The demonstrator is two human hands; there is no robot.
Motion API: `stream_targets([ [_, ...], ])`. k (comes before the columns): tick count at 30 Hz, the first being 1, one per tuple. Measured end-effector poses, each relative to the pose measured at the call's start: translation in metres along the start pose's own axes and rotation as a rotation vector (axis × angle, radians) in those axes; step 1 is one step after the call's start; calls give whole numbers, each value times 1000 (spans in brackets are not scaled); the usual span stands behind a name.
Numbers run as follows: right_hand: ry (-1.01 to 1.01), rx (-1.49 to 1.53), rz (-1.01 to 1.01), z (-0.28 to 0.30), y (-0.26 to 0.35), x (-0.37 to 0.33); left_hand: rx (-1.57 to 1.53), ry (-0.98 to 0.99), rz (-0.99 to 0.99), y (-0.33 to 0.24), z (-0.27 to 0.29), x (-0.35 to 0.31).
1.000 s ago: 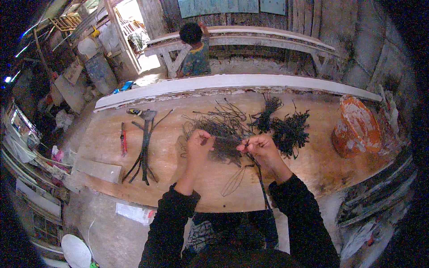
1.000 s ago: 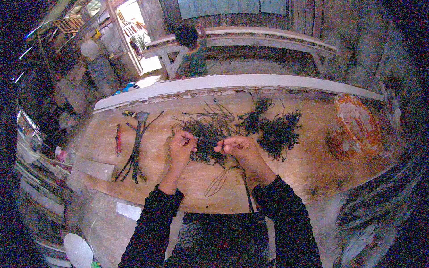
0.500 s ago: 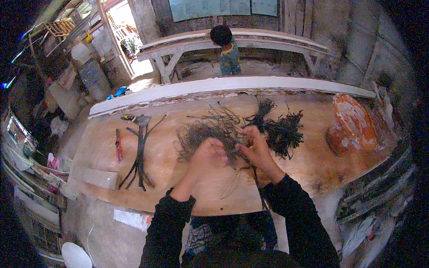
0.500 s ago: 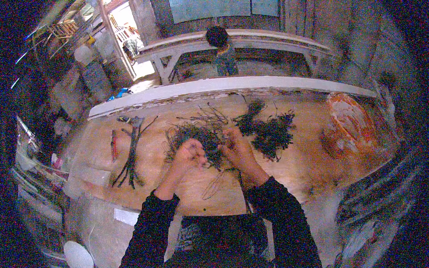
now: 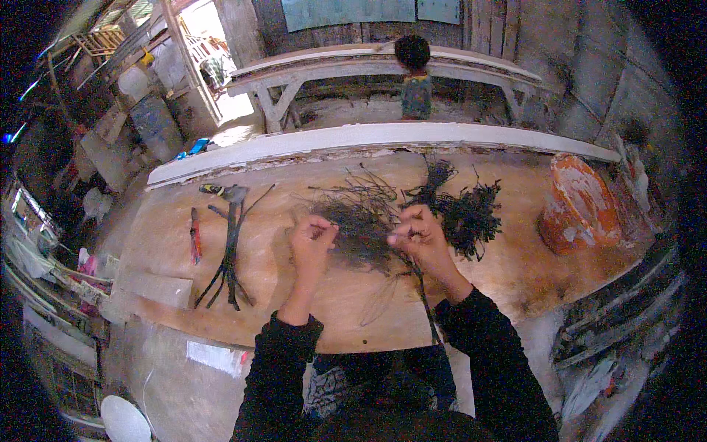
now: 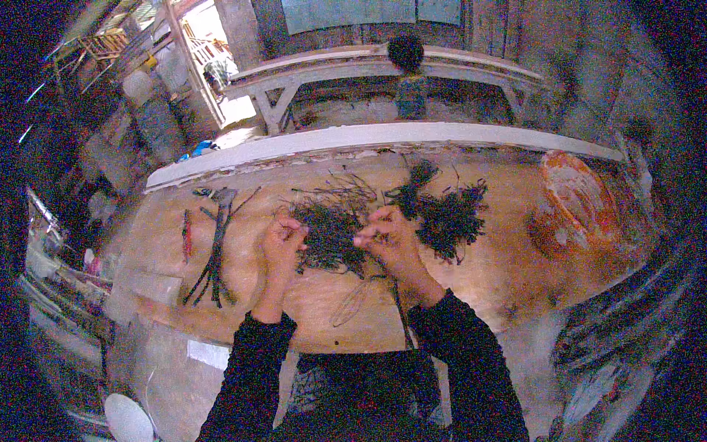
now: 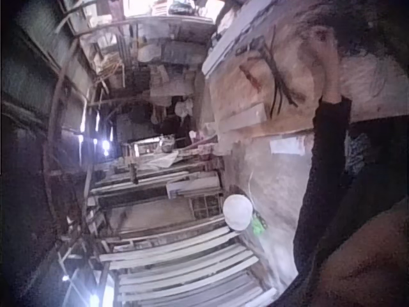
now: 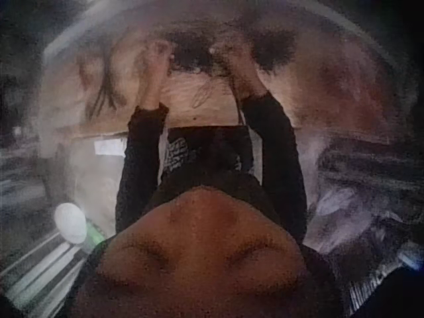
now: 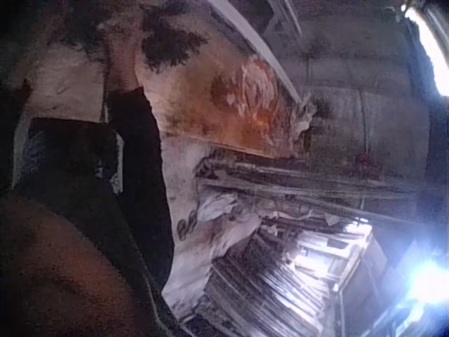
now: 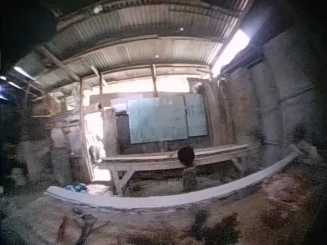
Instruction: The person sorts and organizes a pile of black cables on a wooden workbench. They repeatedly pick up bundles, separate strands, and place them into neat piles. A child walks through the background during the task.
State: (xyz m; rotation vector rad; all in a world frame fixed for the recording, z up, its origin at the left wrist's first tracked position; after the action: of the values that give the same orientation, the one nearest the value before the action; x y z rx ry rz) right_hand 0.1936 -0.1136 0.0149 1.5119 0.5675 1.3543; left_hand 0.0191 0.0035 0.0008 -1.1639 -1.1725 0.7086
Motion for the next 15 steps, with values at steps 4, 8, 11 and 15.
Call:
stream_targets([
  [4,561,310,-98,-31,15,-12,29,-81,28,-5,8,3],
  [8,592,399,-190,-41,24,-17,138,-10,31,-6,8,2],
  [11,571,323,-75,-32,17,-11,105,-23,108,-1,4,0],
  [15,350,326,-221,-15,12,-7,195,123,102,-5,-6,-6],
])
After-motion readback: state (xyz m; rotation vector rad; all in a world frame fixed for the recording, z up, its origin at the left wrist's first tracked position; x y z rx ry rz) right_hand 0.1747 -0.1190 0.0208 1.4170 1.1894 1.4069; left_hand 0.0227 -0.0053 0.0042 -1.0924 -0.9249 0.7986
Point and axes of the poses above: each hand's wrist, its own x-axis towards the middle knuckle, its own z-axis out of the back of the hand, y = z × x, the point moved 4 cm from there along x, towards the middle knuckle, and after that the axes turned 1 degree about y, right-handed, at the moved point
